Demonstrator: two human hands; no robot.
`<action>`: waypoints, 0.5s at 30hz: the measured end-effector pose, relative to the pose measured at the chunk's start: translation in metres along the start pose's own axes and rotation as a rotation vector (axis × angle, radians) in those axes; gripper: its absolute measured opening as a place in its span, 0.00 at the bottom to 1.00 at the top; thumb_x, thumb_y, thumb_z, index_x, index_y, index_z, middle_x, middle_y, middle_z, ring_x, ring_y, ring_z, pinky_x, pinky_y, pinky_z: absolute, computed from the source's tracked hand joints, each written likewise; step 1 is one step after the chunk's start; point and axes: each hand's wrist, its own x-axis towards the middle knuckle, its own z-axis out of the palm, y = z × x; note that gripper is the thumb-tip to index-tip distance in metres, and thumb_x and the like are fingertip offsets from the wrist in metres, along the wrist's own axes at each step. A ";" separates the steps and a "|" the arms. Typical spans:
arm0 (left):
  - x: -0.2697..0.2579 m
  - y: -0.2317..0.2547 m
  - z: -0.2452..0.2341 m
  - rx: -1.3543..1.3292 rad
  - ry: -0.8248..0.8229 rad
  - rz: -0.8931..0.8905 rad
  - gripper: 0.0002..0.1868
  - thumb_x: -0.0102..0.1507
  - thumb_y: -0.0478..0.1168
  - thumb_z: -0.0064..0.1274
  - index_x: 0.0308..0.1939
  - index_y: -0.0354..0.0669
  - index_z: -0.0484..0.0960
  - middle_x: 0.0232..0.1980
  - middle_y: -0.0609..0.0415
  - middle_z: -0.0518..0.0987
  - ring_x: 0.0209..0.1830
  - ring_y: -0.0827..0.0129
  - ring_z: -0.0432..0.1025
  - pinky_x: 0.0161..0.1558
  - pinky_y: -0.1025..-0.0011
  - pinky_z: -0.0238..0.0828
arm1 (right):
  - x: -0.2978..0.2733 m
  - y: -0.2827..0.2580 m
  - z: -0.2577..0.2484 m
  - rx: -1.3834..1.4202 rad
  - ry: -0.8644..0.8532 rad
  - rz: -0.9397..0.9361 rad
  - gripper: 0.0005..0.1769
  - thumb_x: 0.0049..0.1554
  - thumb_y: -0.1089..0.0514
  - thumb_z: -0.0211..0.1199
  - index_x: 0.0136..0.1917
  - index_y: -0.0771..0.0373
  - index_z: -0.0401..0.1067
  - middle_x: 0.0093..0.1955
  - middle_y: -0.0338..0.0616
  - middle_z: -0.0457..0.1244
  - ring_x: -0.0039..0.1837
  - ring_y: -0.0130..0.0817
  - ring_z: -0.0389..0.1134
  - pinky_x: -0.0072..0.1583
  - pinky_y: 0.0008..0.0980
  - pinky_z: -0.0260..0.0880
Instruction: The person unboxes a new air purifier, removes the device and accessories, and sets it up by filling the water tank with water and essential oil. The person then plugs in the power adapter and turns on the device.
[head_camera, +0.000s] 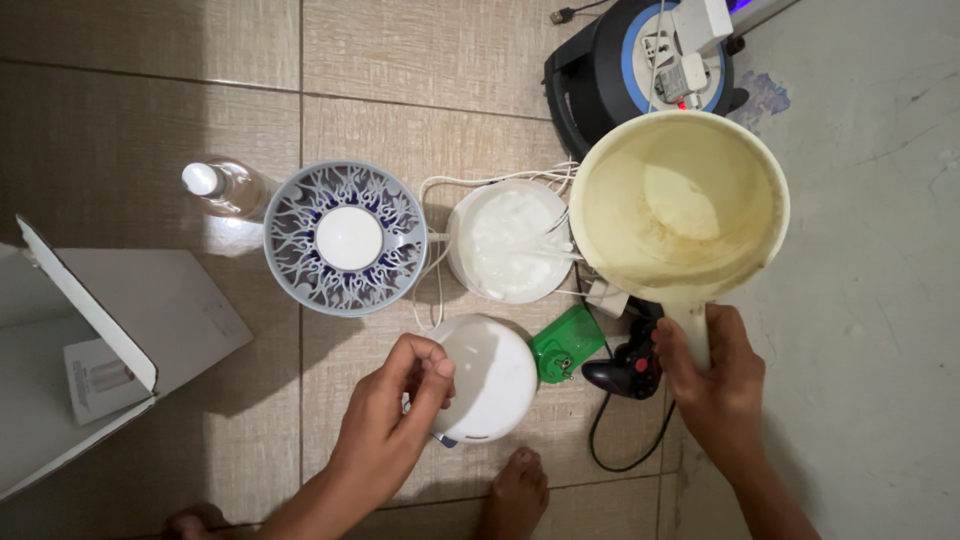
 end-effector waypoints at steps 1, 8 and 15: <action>0.000 0.000 0.000 0.003 0.002 0.007 0.11 0.69 0.45 0.46 0.41 0.40 0.73 0.28 0.55 0.80 0.29 0.75 0.75 0.32 0.73 0.73 | 0.000 0.000 0.000 0.016 0.003 0.021 0.10 0.63 0.63 0.62 0.53 0.71 0.64 0.43 0.45 0.68 0.43 0.23 0.67 0.44 0.24 0.70; -0.002 0.003 -0.001 0.016 -0.004 0.020 0.11 0.69 0.44 0.45 0.41 0.40 0.73 0.28 0.55 0.80 0.29 0.74 0.75 0.32 0.73 0.72 | 0.000 -0.003 -0.002 0.009 -0.001 0.114 0.11 0.63 0.63 0.62 0.53 0.71 0.65 0.42 0.45 0.68 0.41 0.24 0.67 0.43 0.25 0.69; -0.003 0.004 -0.001 0.028 0.003 0.047 0.11 0.69 0.44 0.45 0.42 0.40 0.73 0.28 0.55 0.80 0.29 0.74 0.75 0.31 0.73 0.72 | -0.001 -0.001 -0.001 0.037 0.008 0.113 0.11 0.63 0.62 0.62 0.53 0.70 0.64 0.43 0.44 0.68 0.43 0.23 0.68 0.44 0.25 0.71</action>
